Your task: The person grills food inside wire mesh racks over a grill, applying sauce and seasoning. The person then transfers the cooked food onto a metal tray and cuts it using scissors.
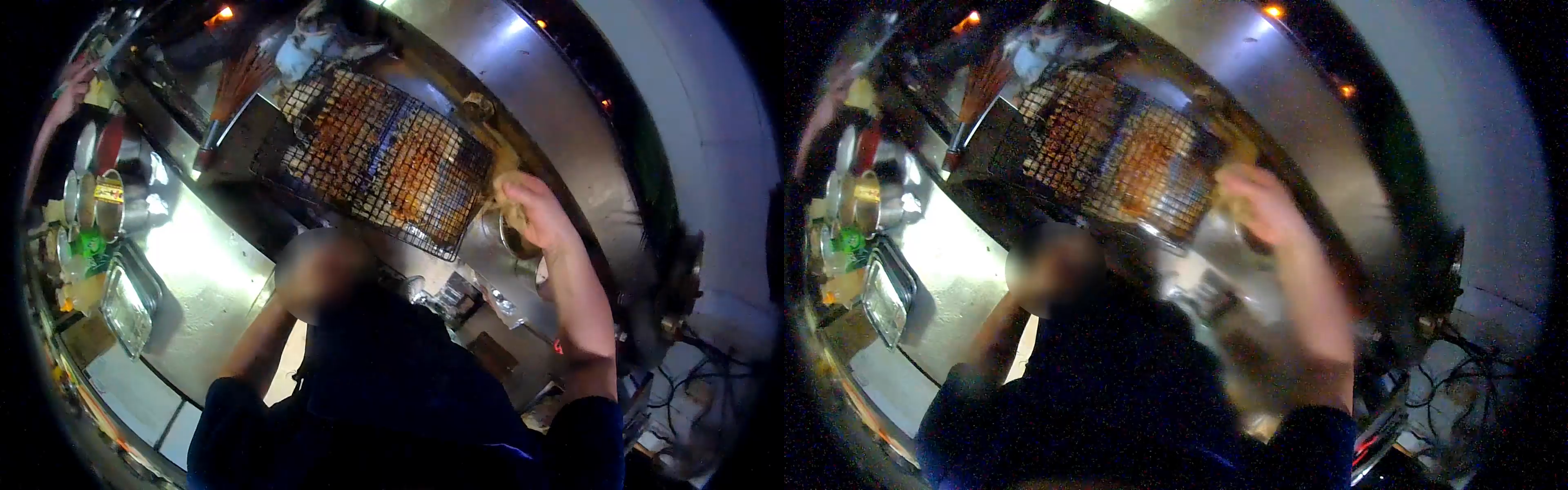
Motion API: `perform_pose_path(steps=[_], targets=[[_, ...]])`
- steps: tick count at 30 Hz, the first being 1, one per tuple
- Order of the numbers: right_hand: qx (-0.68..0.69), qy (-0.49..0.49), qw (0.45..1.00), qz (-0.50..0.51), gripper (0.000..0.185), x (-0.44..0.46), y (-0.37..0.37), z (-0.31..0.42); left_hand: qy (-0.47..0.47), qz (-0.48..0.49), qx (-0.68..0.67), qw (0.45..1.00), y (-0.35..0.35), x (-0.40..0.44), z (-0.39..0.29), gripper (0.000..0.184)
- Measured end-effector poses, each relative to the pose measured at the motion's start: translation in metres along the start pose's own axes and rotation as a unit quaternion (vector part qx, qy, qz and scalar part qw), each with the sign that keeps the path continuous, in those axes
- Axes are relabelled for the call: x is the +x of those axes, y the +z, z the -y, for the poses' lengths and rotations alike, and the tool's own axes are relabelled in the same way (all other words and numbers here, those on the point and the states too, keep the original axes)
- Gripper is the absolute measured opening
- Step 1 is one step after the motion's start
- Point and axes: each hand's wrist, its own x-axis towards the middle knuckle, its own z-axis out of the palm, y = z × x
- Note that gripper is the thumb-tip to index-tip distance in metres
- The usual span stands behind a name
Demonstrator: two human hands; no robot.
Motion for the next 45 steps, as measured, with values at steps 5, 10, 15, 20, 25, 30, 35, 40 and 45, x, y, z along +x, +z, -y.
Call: perform_pose_path(steps=[5,10,15,20,25,30,35,40,45], targets=[[-0.065,-0.054,0.984,-0.159,0.033,0.021,0.046,0.026,0.075,-0.104,0.171,0.977,0.001,-0.001,0.020,0.023],[-0.066,-0.058,0.990,-0.111,0.036,0.047,0.087,0.031,0.113,-0.141,0.217,0.959,0.000,-0.003,0.032,0.023],[-0.041,-0.057,0.995,-0.068,0.036,0.079,0.156,0.026,0.166,-0.074,0.136,0.974,0.002,0.001,0.027,0.023],[-0.094,0.046,0.994,0.014,0.034,0.068,0.170,0.015,0.107,-0.205,0.208,0.950,0.012,-0.012,0.060,0.021],[-0.026,-0.038,0.999,-0.008,0.040,0.066,0.170,0.011,0.102,-0.219,0.323,0.915,0.025,-0.009,0.001,0.014],[0.157,-0.110,0.980,-0.052,0.029,0.087,0.154,0.021,-0.030,-0.162,0.001,0.986,0.029,-0.026,0.011,0.016],[0.170,-0.095,0.976,-0.098,0.036,0.004,0.108,0.030,-0.108,-0.198,-0.050,0.973,0.054,-0.043,0.019,0.038],[0.159,-0.145,0.914,-0.343,0.033,-0.099,-0.032,-0.002,-0.109,-0.301,0.023,0.947,0.081,-0.063,-0.035,0.042],[-0.109,-0.177,0.859,-0.468,0.027,-0.184,-0.172,-0.096,-0.050,-0.412,0.195,0.889,0.105,-0.061,-0.078,0.045]])
